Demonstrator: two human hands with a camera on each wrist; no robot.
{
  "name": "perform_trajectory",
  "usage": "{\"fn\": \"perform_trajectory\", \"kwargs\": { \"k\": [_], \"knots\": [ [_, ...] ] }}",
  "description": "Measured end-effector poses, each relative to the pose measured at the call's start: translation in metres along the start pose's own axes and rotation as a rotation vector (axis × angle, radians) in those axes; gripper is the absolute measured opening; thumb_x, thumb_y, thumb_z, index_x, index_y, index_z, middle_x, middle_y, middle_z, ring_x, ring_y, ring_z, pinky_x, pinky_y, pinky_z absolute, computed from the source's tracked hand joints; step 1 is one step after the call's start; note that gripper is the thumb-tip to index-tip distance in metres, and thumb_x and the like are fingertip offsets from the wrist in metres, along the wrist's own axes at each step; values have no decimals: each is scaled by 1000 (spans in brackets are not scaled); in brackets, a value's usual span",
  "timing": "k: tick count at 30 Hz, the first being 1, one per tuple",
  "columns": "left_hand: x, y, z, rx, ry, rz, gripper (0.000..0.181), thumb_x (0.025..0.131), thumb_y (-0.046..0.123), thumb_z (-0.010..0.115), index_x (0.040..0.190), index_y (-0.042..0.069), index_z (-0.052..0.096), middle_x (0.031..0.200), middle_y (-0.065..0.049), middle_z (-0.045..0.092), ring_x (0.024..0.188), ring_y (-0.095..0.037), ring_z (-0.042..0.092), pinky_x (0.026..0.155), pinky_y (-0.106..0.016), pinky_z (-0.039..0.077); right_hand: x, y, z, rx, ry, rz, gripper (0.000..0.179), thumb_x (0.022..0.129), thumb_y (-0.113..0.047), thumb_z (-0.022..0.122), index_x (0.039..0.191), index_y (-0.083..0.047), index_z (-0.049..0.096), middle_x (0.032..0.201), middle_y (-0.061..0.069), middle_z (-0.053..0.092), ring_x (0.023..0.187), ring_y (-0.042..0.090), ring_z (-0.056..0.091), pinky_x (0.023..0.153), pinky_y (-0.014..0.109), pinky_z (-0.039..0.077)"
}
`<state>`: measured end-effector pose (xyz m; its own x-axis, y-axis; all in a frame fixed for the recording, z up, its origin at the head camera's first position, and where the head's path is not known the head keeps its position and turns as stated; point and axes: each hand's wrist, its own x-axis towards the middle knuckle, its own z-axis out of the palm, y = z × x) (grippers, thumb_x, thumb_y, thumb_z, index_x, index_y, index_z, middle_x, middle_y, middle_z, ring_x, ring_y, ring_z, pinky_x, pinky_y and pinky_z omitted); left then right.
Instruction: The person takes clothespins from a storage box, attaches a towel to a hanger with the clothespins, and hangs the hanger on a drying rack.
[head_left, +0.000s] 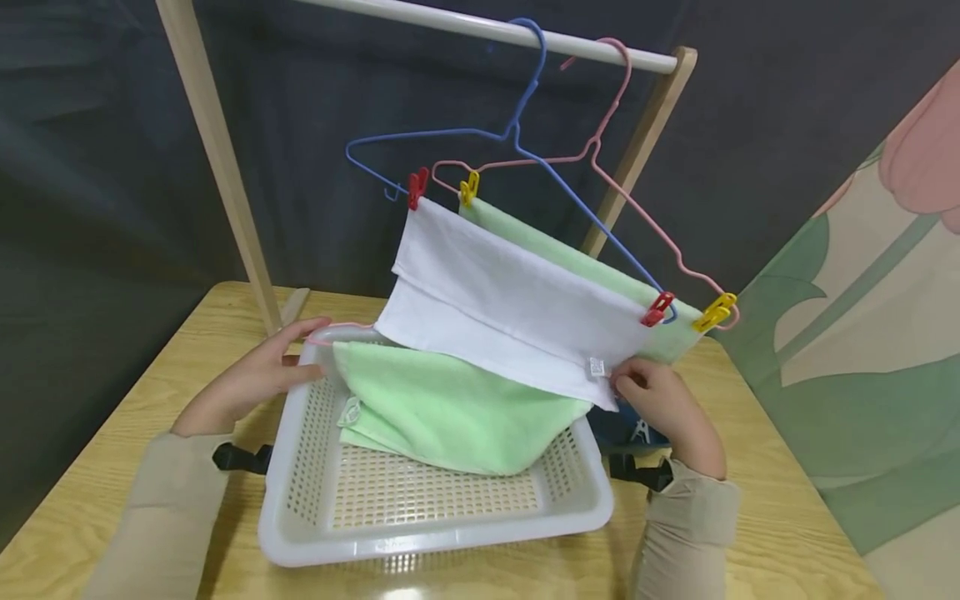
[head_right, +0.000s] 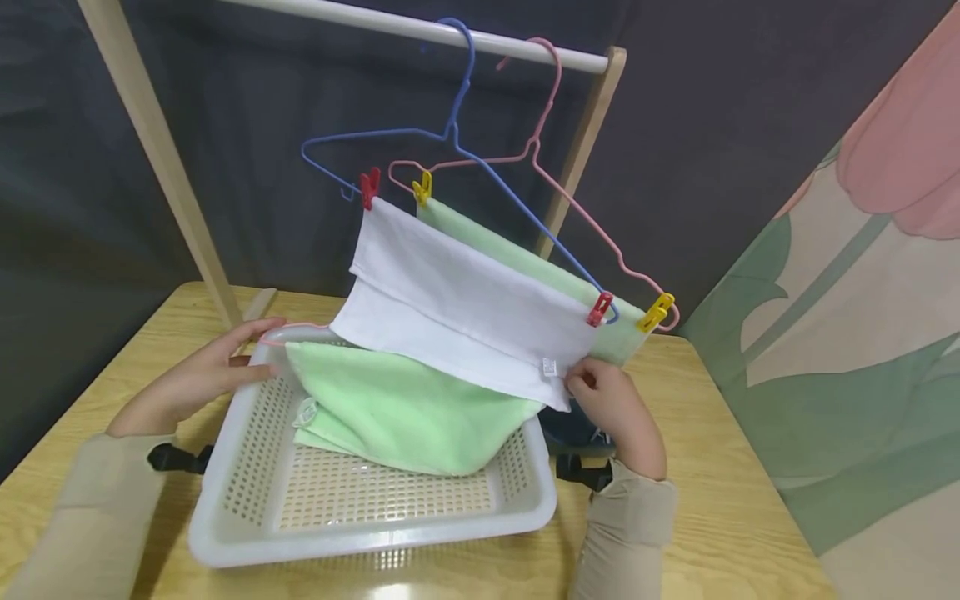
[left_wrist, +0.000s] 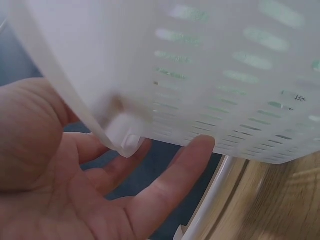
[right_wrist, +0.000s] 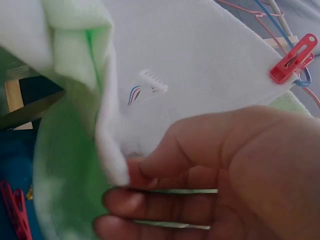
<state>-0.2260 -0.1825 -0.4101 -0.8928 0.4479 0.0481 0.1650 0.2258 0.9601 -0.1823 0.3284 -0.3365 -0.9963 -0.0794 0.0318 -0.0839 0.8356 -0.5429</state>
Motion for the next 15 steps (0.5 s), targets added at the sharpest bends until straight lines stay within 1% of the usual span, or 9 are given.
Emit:
{"fn": "perform_trajectory", "kwargs": {
  "k": [4, 6, 8, 9, 12, 15],
  "knots": [
    [1, 1, 0, 37, 8, 3, 81, 98, 10, 65, 161, 6, 13, 150, -29, 34, 109, -43, 61, 78, -47, 60, 1, 4, -2, 15, -86, 30, 20, 97, -10, 53, 82, -2, 62, 72, 4, 53, 65, 20, 47, 58, 33, 39],
    [1, 0, 1, 56, 10, 11, 81, 99, 10, 65, 160, 5, 13, 150, -29, 34, 108, -44, 62, 77, -47, 60, 1, 7, -1, 13, -115, 38, 18, 97, -9, 52, 83, -1, 61, 73, 4, 53, 66, 20, 48, 59, 33, 40],
    [2, 0, 2, 80, 14, 26, 80, 99, 10, 65, 160, 4, 13, 150, -29, 33, 108, -44, 62, 77, -46, 60, 1, 11, -1, 16, -120, 32, 16, 97, -8, 52, 91, 3, 63, 78, 6, 55, 70, 21, 50, 61, 35, 42],
    [2, 0, 2, 90, 18, 34, 79, 99, 10, 64, 160, 3, 14, 150, -30, 33, 109, -44, 61, 76, -46, 60, 1, 12, 0, 16, -116, 26, 17, 97, -8, 53, 98, 5, 64, 82, 9, 57, 74, 23, 52, 64, 36, 44],
    [5, 1, 3, 119, 35, 44, 72, 103, 14, 59, 159, -1, 16, 147, -31, 36, 109, -45, 61, 76, -45, 60, 3, 16, 2, 12, -101, -11, 27, 98, -8, 55, 117, 10, 61, 100, 17, 63, 88, 29, 57, 73, 44, 50],
    [7, 1, 4, 153, 64, 38, 66, 107, 20, 54, 157, -3, 19, 144, -33, 39, 109, -46, 61, 75, -45, 60, 6, 19, 6, 9, -89, -39, 34, 97, -7, 57, 126, 12, 58, 114, 25, 64, 98, 34, 60, 84, 52, 52]
  ]
}}
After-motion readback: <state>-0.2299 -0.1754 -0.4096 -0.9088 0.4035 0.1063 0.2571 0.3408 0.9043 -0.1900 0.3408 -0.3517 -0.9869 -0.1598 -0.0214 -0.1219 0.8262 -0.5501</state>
